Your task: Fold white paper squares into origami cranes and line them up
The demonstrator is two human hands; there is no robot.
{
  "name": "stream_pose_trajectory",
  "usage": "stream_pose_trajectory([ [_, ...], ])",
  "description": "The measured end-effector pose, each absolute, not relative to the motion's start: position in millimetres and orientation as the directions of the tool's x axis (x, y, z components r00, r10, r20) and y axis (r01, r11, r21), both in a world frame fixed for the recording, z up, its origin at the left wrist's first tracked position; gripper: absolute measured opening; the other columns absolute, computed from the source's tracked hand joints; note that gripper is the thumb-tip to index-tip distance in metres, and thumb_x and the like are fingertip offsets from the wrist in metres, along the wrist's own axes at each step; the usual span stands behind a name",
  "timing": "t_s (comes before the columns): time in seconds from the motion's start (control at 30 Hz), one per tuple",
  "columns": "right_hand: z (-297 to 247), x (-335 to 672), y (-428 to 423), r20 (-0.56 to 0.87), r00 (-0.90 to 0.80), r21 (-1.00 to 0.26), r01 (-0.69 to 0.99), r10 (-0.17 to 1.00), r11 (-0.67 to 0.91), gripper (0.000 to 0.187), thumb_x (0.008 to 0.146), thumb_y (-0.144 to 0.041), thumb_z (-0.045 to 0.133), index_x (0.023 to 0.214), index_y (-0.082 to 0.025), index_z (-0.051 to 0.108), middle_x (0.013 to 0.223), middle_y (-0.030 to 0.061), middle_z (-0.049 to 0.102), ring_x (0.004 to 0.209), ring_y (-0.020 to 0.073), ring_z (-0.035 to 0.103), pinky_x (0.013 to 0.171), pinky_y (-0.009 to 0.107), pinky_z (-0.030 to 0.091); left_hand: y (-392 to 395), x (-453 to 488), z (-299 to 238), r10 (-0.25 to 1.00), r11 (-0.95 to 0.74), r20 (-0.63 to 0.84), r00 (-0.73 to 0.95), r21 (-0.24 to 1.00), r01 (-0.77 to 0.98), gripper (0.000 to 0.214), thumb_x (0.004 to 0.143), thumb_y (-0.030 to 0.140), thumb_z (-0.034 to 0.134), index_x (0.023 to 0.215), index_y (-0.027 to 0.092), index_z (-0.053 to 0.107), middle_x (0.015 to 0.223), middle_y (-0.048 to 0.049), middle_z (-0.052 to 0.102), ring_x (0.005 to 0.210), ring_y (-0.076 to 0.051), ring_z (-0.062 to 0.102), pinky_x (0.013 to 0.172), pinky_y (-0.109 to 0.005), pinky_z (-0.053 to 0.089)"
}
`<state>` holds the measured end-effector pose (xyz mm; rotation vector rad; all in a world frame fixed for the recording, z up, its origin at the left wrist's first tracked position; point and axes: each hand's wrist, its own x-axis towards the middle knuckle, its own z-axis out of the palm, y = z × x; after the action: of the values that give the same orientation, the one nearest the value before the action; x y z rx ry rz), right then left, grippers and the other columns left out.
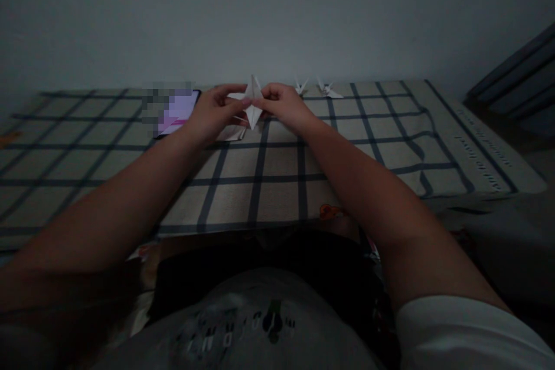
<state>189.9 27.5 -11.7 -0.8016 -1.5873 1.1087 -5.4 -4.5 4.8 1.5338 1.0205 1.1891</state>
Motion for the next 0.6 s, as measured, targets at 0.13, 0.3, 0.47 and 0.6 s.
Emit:
stream_pose_trajectory([
  [0.13, -11.1, 188.0, 26.4, 0.349, -0.300, -0.935, -0.056, 0.888, 0.349, 0.032, 0.085, -0.036, 0.090, 0.089, -0.022, 0.061, 0.084, -0.0026, 0.068, 0.079, 0.0126, 0.067, 0.073, 0.026, 0.060, -1.7, -4.6, 6.1, 0.963, -0.259, 0.250, 0.105, 0.962, 0.085, 0.015, 0.088, 0.026, 0.083, 0.096, 0.019, 0.074, 0.077, -0.0008, 0.075, 0.065, -0.013, 0.072, 0.066, -0.027, 0.065],
  [0.3, -11.4, 187.4, 28.8, 0.337, -0.264, -0.942, -0.097, 0.904, 0.322, 0.030, 0.090, -0.034, 0.085, 0.103, -0.023, 0.060, 0.084, -0.0040, 0.069, 0.076, 0.0111, 0.070, 0.070, 0.024, 0.059, 2.6, -4.0, 3.3, 0.954, -0.300, 0.299, 0.028, 0.949, 0.100, 0.012, 0.085, 0.022, 0.082, 0.089, 0.019, 0.071, 0.080, -0.0012, 0.076, 0.070, -0.014, 0.073, 0.070, -0.029, 0.067],
  [0.47, -12.8, 187.6, 30.0, 0.345, -0.231, -0.938, -0.103, 0.910, 0.330, 0.032, 0.092, -0.031, 0.083, 0.107, -0.025, 0.056, 0.078, -0.0067, 0.069, 0.069, 0.0098, 0.069, 0.067, 0.023, 0.059, 4.6, -6.0, 1.3, 0.942, -0.335, 0.334, 0.035, 0.937, 0.099, 0.017, 0.084, 0.020, 0.081, 0.096, 0.022, 0.070, 0.080, 0.0002, 0.074, 0.075, -0.015, 0.074, 0.076, -0.031, 0.067],
  [0.6, -13.3, 188.8, 31.3, 0.343, -0.234, -0.939, -0.080, 0.910, 0.334, 0.033, 0.091, -0.025, 0.084, 0.106, -0.025, 0.054, 0.077, -0.0079, 0.068, 0.069, 0.0092, 0.069, 0.068, 0.022, 0.059, 2.4, -6.5, 2.4, 0.943, -0.331, 0.325, 0.075, 0.938, 0.106, 0.023, 0.084, 0.020, 0.080, 0.105, 0.022, 0.070, 0.080, -0.0002, 0.073, 0.080, -0.018, 0.075, 0.081, -0.034, 0.067],
])
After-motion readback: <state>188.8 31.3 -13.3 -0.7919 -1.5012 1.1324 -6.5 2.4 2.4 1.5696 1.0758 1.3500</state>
